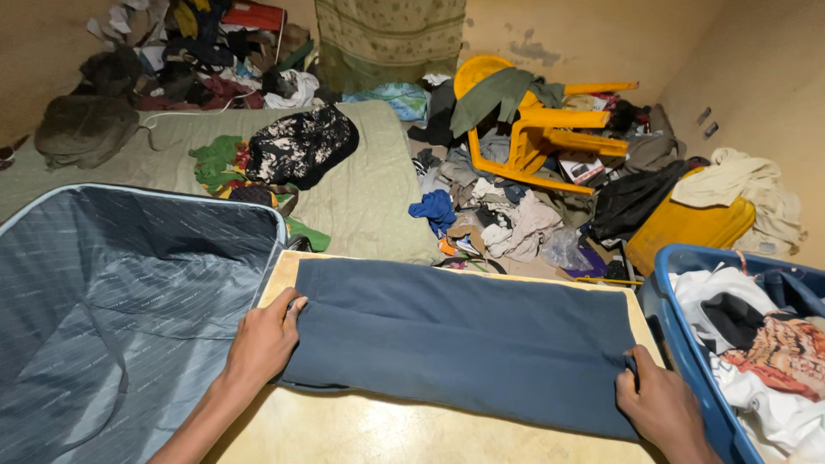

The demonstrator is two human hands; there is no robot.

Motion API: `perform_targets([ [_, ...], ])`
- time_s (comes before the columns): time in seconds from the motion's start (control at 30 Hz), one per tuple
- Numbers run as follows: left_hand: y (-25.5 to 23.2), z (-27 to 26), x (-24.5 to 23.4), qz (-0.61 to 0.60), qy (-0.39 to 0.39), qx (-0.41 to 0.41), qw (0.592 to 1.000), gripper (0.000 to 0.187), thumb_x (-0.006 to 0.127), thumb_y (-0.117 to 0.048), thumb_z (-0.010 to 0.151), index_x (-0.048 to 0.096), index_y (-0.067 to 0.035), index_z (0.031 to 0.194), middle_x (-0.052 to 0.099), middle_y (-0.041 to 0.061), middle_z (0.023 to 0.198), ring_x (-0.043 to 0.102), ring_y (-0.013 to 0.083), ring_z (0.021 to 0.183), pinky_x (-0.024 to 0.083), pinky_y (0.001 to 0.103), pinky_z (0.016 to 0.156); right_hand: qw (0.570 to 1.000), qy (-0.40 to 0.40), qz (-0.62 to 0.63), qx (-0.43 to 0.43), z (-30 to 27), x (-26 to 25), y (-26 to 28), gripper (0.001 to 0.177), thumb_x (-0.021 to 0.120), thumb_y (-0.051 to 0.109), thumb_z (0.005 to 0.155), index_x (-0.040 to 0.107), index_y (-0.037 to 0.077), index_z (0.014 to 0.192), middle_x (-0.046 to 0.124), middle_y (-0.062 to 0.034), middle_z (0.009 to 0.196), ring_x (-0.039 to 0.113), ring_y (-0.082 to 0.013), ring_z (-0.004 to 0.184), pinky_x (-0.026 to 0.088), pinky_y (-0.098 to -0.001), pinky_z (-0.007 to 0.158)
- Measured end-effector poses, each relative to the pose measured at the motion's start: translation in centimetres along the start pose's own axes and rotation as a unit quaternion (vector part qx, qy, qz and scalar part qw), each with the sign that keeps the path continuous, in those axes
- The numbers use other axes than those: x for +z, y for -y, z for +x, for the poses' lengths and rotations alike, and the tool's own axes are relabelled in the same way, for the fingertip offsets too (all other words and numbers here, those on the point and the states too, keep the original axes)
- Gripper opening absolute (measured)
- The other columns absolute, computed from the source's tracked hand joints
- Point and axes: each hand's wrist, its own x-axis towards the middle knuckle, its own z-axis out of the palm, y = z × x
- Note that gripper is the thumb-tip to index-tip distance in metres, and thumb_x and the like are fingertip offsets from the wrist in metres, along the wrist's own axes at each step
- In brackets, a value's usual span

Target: The person takes a pair of trousers from a bin, spreads them on a table, and folds them into a tight roll by hand before placing them into a suitcase.

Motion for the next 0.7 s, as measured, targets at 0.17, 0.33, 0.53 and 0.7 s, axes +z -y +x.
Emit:
perform_targets([
  [0.17,0.0,0.6,0.2,0.071,0.013,0.015,0.997,0.027,0.058,-0.030,0.100,0.060,-0.006,0.113,0.065,0.030,0.070,0.066,0.0510,0.073,0.051,0.058,0.070,0.998,-0.034,-0.019,-0.048,-0.9,-1.1,1.3,0.037,0.056,0.030,0.092,0.055,0.015,0.126,0.074,-0.0240,0.080,0.072,-0.0460,0.083,0.054,-0.0570,0.081],
  [0.33,0.3,1.4,-1.0,0.065,0.039,0.005,0.997,0.035,0.058,-0.033,0.100,0.056,-0.004,0.118,0.066,0.031,0.071,0.063,0.0549,0.078,0.051,0.060,0.069,0.997,-0.029,-0.028,-0.068,-1.2,-1.5,1.5,0.034,0.053,0.030,0.096,0.055,0.016,0.126,0.074,-0.0240,0.075,0.071,-0.0457,0.080,0.054,-0.0572,0.079],
  [0.53,0.4,0.1,-0.9,0.104,0.004,0.037,0.994,0.042,0.061,-0.039,0.098,0.058,-0.003,0.120,0.069,0.029,0.077,0.067,0.0506,0.078,0.053,0.058,0.069,0.993,-0.058,-0.047,-0.094,-1.6,-1.5,1.8,0.030,0.053,0.032,0.097,0.057,0.016,0.123,0.075,-0.0199,0.085,0.072,-0.0429,0.083,0.055,-0.0551,0.079],
  [0.7,-0.6,-0.9,-1.9,0.156,-0.112,0.154,0.969,0.039,0.068,-0.027,0.090,0.065,-0.003,0.120,0.068,0.021,0.103,0.068,0.0403,0.085,0.054,0.048,0.074,0.987,-0.085,-0.050,-0.127,-1.8,-2.4,2.5,0.029,0.056,0.030,0.095,0.061,0.016,0.120,0.073,-0.0158,0.112,0.069,-0.0395,0.099,0.056,-0.0507,0.085],
])
